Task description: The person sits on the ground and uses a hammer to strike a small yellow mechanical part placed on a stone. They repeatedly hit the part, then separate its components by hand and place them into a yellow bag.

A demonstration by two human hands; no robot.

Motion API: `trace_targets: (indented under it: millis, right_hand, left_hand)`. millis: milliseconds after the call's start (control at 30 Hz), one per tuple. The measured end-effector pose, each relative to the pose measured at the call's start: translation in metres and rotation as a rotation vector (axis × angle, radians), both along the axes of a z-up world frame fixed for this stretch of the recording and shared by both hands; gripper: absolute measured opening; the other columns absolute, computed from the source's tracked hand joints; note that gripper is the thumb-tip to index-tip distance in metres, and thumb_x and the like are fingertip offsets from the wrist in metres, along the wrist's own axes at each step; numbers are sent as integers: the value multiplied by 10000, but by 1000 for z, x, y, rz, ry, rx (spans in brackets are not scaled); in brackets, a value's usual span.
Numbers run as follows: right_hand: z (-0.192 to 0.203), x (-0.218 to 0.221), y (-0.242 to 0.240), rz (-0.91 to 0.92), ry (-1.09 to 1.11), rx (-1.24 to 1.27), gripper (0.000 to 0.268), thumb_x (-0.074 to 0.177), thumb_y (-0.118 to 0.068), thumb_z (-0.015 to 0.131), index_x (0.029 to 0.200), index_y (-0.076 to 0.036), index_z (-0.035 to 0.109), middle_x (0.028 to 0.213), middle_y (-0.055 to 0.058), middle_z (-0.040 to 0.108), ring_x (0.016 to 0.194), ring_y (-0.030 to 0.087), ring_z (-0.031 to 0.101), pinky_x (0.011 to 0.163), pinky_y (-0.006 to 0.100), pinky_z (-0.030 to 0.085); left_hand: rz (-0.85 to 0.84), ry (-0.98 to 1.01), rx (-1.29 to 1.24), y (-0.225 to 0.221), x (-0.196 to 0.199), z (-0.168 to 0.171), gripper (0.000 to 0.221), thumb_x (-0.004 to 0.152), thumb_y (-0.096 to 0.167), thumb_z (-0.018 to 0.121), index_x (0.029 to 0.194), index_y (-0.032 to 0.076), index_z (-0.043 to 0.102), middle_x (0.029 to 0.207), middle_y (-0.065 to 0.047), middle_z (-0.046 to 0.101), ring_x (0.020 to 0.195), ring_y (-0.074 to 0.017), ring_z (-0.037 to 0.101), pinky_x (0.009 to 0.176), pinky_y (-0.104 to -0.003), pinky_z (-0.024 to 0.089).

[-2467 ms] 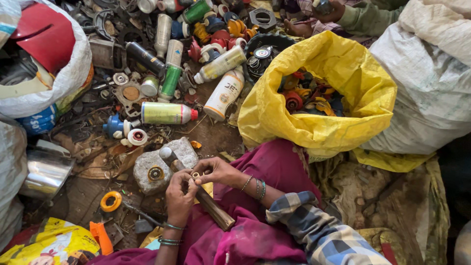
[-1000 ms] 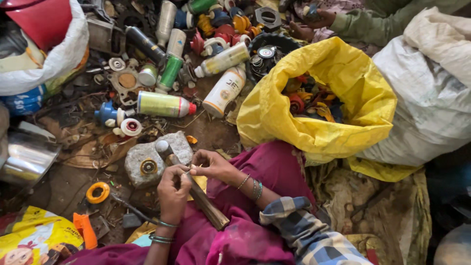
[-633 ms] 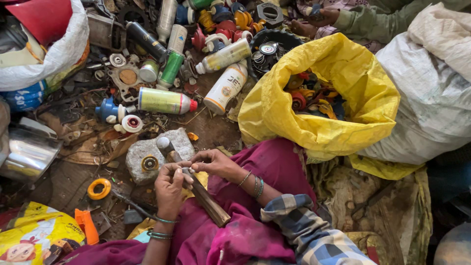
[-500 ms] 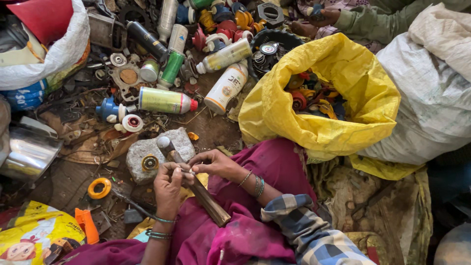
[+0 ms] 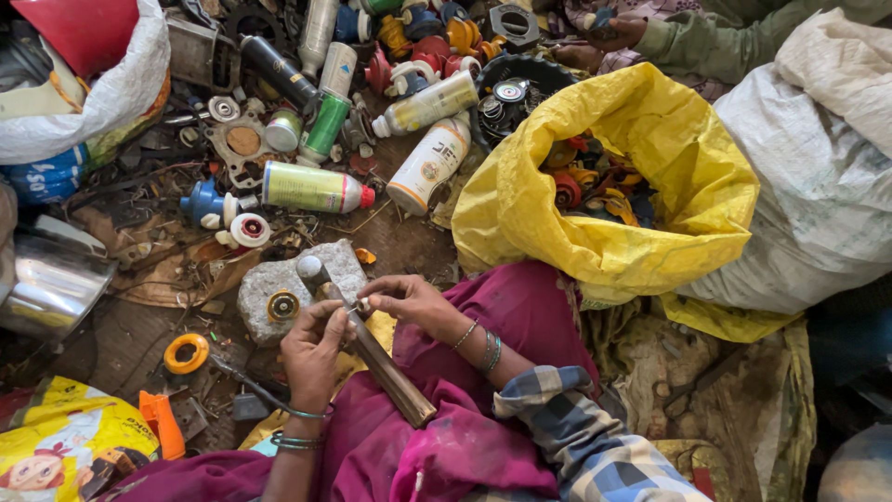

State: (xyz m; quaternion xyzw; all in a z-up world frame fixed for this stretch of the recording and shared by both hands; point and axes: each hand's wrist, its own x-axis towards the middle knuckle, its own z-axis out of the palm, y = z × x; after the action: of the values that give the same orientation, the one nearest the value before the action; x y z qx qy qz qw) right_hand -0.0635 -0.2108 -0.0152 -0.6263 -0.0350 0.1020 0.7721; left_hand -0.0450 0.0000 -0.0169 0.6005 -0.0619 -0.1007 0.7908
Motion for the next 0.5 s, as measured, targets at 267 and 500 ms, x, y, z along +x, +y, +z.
trace_targets:
  millis: [267, 500]
  right_hand:
    - [14, -3, 1, -77, 124, 110, 438, 958, -323, 737, 1327, -95, 674, 985, -79, 690, 684, -17, 464, 560, 161, 387]
    - [17, 2, 1, -178, 143, 36, 424, 948, -282, 745, 1300, -63, 656, 986, -50, 706, 664, -19, 487, 532, 157, 375]
  left_hand:
    - [54, -285, 349, -3, -6, 29, 253, 940, 72, 727, 1191, 44, 722, 952, -19, 673, 820, -79, 662, 734, -238, 555]
    - [54, -445, 525, -4, -4, 36, 305, 917, 91, 728, 1214, 20, 713, 942, -113, 665, 801, -209, 683, 731, -328, 543]
